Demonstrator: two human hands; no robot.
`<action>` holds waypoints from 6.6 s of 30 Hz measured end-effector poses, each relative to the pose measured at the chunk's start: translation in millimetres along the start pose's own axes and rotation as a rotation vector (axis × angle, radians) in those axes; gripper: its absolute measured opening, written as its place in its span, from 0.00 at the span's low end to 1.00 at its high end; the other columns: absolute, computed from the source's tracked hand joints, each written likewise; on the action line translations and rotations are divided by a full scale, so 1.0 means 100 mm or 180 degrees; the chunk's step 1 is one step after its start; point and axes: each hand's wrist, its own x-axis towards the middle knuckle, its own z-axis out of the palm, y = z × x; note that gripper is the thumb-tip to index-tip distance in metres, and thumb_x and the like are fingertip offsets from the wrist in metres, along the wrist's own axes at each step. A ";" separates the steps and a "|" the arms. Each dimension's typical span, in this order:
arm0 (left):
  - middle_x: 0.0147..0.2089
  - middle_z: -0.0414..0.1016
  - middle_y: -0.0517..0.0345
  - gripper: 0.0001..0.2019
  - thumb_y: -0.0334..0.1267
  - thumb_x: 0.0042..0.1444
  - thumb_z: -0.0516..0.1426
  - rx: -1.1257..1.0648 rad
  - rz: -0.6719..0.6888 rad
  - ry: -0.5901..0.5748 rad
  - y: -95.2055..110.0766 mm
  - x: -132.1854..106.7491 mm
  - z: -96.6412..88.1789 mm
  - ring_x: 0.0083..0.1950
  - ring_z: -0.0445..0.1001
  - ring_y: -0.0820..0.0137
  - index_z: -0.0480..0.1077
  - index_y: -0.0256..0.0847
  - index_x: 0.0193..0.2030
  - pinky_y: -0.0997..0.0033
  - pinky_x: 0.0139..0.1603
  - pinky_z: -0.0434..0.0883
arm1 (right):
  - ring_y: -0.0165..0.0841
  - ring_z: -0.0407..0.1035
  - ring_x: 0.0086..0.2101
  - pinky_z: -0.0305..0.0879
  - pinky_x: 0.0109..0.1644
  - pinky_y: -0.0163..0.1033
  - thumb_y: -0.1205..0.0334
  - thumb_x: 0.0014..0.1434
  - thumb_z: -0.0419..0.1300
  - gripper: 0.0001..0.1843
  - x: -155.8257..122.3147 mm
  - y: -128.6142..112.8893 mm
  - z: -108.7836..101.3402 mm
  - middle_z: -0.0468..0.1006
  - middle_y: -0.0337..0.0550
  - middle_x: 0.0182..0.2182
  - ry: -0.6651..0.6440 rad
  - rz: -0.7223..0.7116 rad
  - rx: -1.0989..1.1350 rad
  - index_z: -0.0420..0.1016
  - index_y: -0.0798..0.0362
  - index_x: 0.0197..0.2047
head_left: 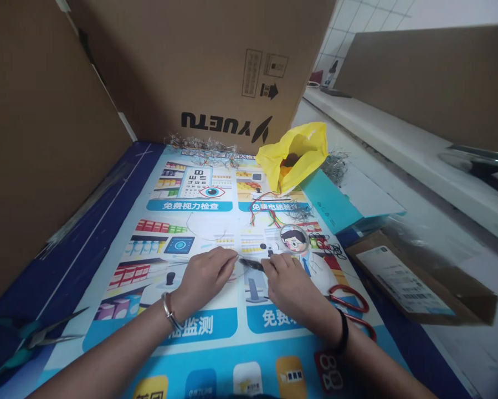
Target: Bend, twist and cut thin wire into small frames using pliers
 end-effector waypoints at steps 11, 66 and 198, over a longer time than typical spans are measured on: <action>0.33 0.76 0.56 0.05 0.32 0.60 0.52 0.0025 -0.0148 0.0035 -0.03 0.01 -0.02 0.33 0.75 0.71 0.69 0.39 0.40 0.72 0.34 0.70 | 0.35 0.63 0.32 0.61 0.36 0.40 0.67 0.60 0.46 0.06 0.05 0.03 -0.08 0.69 0.45 0.31 0.0337 0.0707 0.2133 0.63 0.54 0.34; 0.30 0.74 0.57 0.05 0.31 0.60 0.52 0.0923 0.0816 -0.0084 -0.03 0.00 -0.05 0.30 0.70 0.69 0.66 0.36 0.42 0.68 0.33 0.65 | 0.28 0.61 0.25 0.59 0.31 0.35 0.55 0.63 0.45 0.17 -0.02 -0.22 -0.23 0.68 0.38 0.24 -0.0571 0.0914 0.5188 0.63 0.53 0.28; 0.26 0.68 0.61 0.07 0.30 0.55 0.48 -0.0652 -0.0767 -0.0920 0.18 0.12 -0.22 0.28 0.65 0.73 0.64 0.39 0.28 0.75 0.30 0.60 | 0.37 0.60 0.33 0.54 0.40 0.45 0.69 0.60 0.49 0.07 0.17 0.07 -1.09 0.69 0.46 0.31 0.0625 -0.1652 -0.1718 0.67 0.55 0.37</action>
